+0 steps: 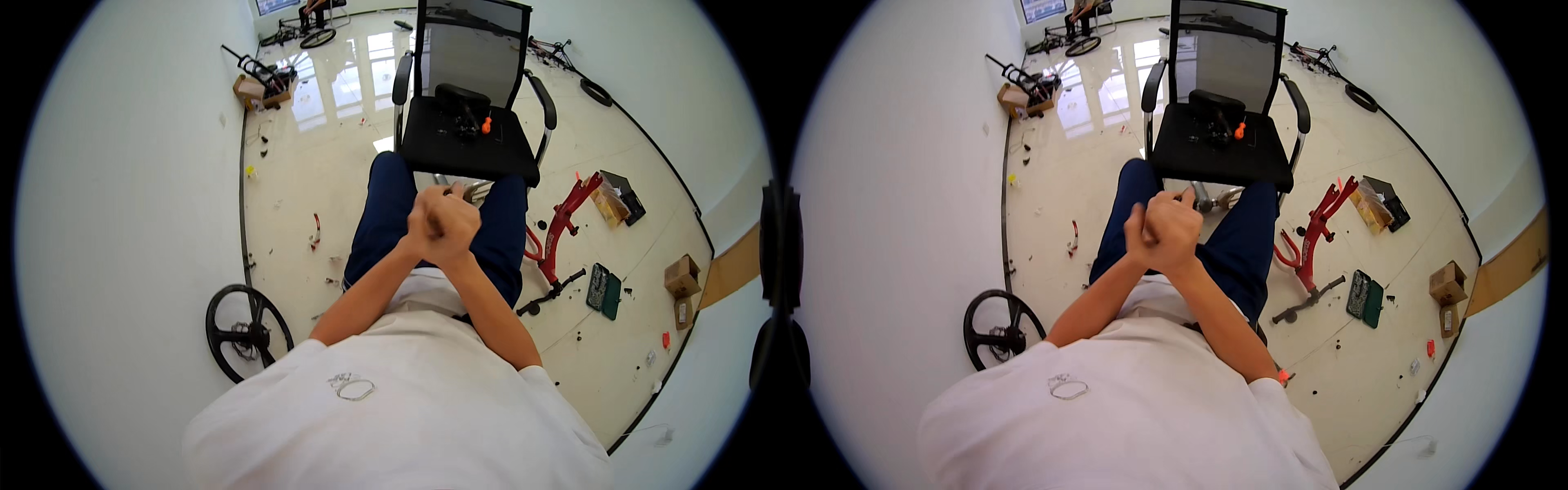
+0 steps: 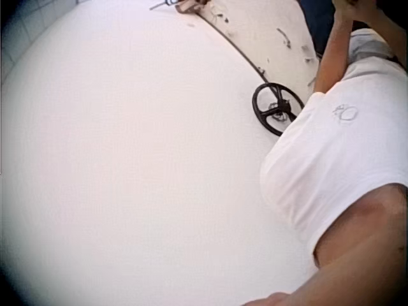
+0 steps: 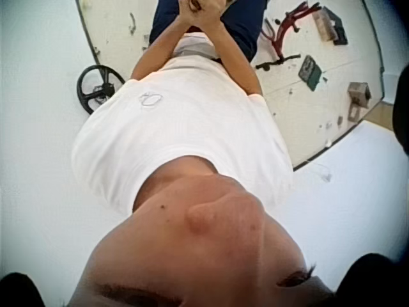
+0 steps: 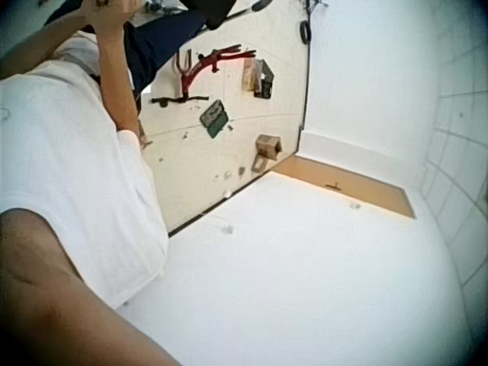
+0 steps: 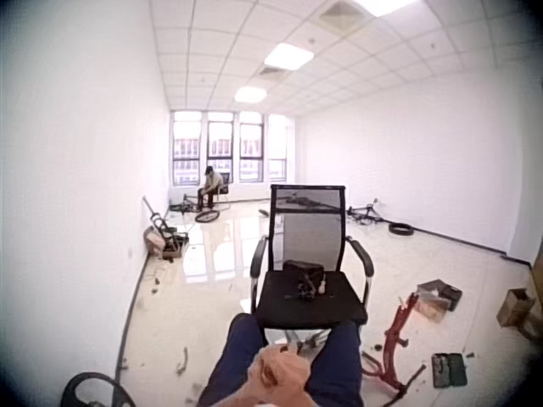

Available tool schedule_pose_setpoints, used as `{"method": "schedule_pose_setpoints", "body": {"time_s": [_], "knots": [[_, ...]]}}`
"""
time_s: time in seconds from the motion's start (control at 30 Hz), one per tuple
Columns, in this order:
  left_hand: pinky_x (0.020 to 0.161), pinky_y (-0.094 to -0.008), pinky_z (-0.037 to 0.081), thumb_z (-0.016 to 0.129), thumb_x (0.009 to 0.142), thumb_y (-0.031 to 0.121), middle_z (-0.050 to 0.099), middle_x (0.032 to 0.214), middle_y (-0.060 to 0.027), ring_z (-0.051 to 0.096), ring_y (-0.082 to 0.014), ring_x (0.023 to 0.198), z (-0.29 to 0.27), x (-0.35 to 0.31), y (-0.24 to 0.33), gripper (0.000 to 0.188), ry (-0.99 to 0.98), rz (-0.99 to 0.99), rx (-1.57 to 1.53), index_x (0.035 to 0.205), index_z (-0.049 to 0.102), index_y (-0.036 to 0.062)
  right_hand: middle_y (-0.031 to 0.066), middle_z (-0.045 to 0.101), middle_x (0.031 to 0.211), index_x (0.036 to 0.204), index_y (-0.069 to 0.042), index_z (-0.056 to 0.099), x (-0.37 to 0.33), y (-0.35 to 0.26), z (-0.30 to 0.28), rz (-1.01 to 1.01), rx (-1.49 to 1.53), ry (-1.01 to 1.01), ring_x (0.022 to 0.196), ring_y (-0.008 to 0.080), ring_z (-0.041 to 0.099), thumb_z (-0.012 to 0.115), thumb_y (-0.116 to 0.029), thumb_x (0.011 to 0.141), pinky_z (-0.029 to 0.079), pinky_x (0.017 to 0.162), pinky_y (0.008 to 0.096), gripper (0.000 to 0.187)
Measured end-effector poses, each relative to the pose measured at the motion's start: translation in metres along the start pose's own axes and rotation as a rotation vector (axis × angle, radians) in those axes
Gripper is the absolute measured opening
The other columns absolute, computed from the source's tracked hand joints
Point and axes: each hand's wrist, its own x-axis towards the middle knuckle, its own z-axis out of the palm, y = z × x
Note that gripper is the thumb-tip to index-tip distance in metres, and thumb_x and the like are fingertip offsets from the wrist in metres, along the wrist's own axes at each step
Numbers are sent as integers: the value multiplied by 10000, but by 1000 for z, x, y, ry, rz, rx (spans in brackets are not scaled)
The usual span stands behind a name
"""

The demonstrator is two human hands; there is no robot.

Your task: The person sits on a chair and uses a screwdriver to assemble small bicycle parts held in their hands. They repeatedly turn and adjust the components while seated, with bicycle parts and tools scattered on the floor around them.

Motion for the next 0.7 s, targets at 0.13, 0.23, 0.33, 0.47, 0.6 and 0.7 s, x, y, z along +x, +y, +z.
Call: {"method": "schedule_pose_setpoints", "body": {"time_s": [0.13, 0.23, 0.33, 0.47, 0.6, 0.7], "knots": [[462, -285, 418, 511, 917, 165, 557, 511, -80, 566, -111, 484, 10, 16, -30, 344, -458, -162, -2049, 675, 605, -60, -14, 336, 468, 528, -67, 368, 6, 53, -16, 772, 221, 89, 379, 96, 313, 621, -30, 802, 233, 410, 275, 375], [433, -259, 385, 522, 931, 202, 540, 480, -62, 528, -102, 422, -2, 13, -37, 372, -624, -222, -2230, 673, 616, -48, -42, 315, 485, 584, -102, 336, 7, 57, -36, 977, 560, 187, 414, 45, 268, 592, -46, 864, 230, 404, 267, 384], [411, -241, 362, 523, 933, 212, 536, 478, -40, 490, -86, 393, -14, 16, -46, 387, -770, -307, -2411, 652, 616, -39, -37, 331, 497, 603, -119, 324, -3, 71, -48, 1110, 589, 216, 419, 41, 272, 593, -57, 871, 238, 407, 253, 384], [394, -255, 378, 520, 917, 267, 519, 481, -52, 467, -125, 369, -8, 18, -48, 359, -1246, -555, -2591, 680, 599, 9, -18, 391, 545, 635, -89, 381, -4, 78, -51, 1067, 571, 78, 442, 60, 355, 593, -80, 879, 294, 431, 242, 324], [373, -286, 366, 465, 916, 342, 482, 476, -55, 447, -171, 358, 6, 19, -52, 367, -1683, -790, -2762, 689, 550, 66, 31, 496, 667, 736, -28, 502, -8, 66, -55, 600, 123, -286, 564, 122, 484, 653, -126, 824, 393, 527, 259, 200], [366, -290, 344, 444, 914, 367, 450, 468, -47, 433, -171, 363, 19, 12, -49, 367, -1892, -686, -2898, 686, 523, 90, 112, 592, 940, 866, -18, 584, -11, 62, -72, 382, -77, -547, 858, 253, 570, 734, -260, 735, 430, 790, 355, 313]]}}
